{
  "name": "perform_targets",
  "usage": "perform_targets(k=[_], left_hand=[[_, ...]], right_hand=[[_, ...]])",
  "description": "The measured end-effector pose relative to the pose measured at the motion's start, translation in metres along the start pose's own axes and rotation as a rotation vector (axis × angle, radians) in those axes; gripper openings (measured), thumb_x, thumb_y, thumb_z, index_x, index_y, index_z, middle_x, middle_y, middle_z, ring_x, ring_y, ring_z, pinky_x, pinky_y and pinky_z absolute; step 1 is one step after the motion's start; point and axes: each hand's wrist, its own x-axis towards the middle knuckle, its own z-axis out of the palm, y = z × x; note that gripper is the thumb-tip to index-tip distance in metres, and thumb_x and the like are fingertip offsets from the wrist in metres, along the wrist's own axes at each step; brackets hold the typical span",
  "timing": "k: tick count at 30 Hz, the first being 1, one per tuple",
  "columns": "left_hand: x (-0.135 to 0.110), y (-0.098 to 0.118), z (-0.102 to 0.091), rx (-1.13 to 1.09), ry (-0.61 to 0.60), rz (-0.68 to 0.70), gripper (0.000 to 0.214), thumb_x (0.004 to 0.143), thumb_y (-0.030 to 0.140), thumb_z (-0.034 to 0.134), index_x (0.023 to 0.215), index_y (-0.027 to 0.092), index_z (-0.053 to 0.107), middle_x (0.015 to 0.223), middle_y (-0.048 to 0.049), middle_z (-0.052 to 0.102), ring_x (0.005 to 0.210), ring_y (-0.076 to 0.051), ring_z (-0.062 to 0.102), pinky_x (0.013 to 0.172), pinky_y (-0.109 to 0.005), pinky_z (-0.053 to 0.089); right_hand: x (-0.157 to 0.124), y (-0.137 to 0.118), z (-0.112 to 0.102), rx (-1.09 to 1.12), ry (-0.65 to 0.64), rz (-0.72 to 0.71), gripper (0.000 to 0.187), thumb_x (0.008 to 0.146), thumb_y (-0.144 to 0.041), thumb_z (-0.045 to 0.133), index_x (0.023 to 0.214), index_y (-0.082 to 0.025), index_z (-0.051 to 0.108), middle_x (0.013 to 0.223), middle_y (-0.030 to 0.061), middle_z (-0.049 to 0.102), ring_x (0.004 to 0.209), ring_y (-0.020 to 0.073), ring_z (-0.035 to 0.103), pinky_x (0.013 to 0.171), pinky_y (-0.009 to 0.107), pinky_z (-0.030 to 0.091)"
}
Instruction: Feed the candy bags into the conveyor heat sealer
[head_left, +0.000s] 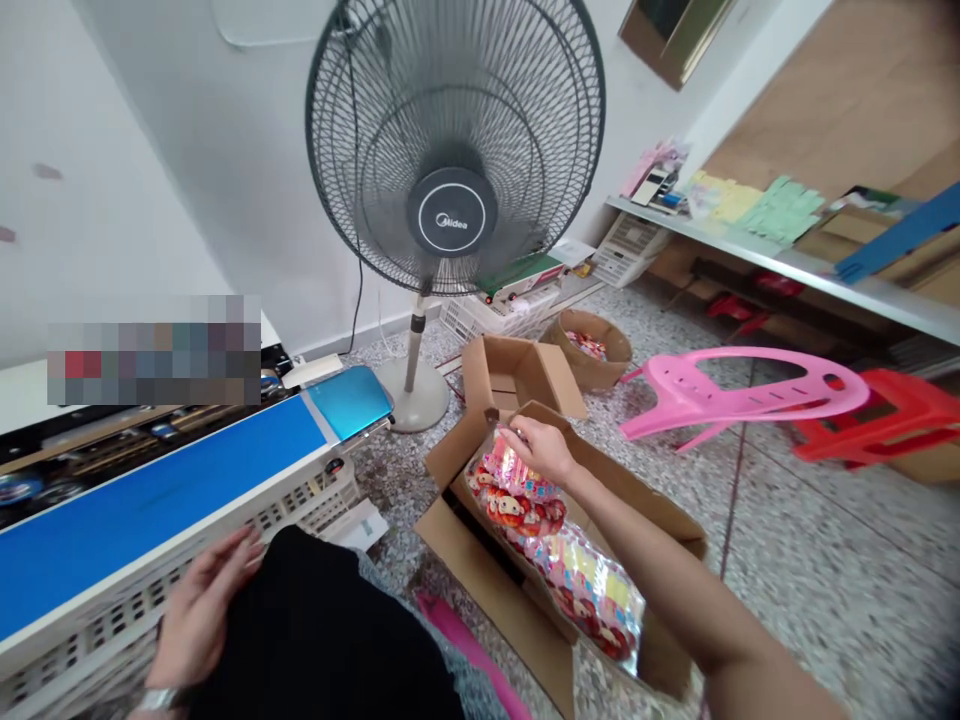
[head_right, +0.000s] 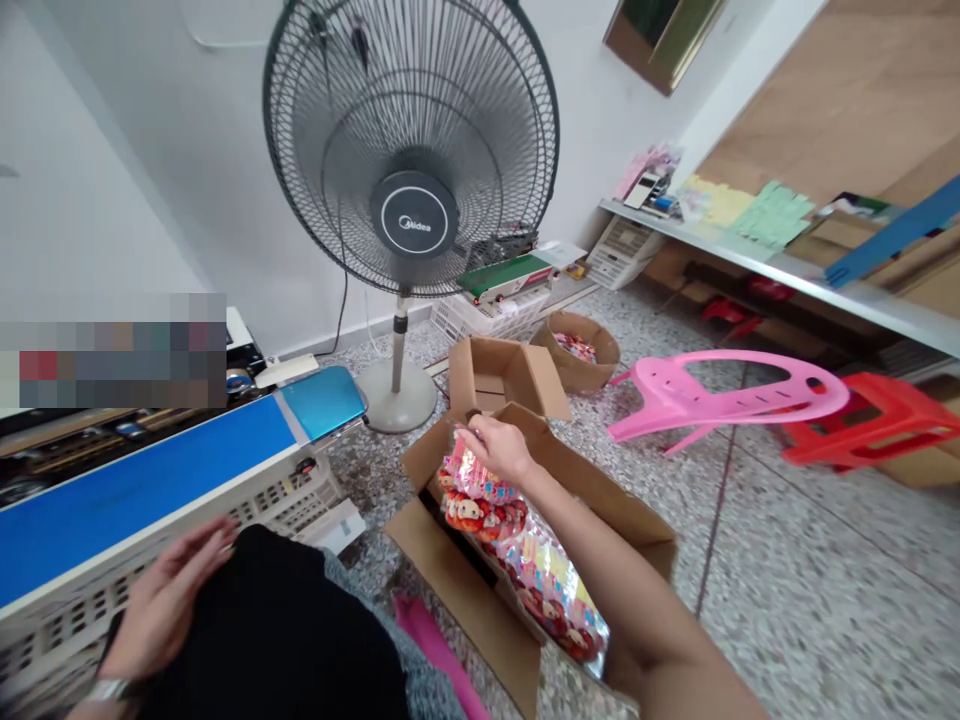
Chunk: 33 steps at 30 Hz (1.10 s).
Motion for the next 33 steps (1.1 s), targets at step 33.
perform_targets(k=[33], left_hand=[[-0.032,0.042,0.024,-0.724,-0.113,0.173,0.041,0.056,0.013,0.076,0.095,0.015,0.064,0.088,-0.0098,0.072,0.079,-0.025,0.067,0.077,-0.04,0.051]], right_hand=[[0.036,-0.28,0.024,0.967,-0.204,-0.509,0.034,0.079,-0.036,0.056,0.11,-0.022,0.05,0.091,0.0038,0.06,0.079,0.0175,0.058,0.068,0.03,0.05]])
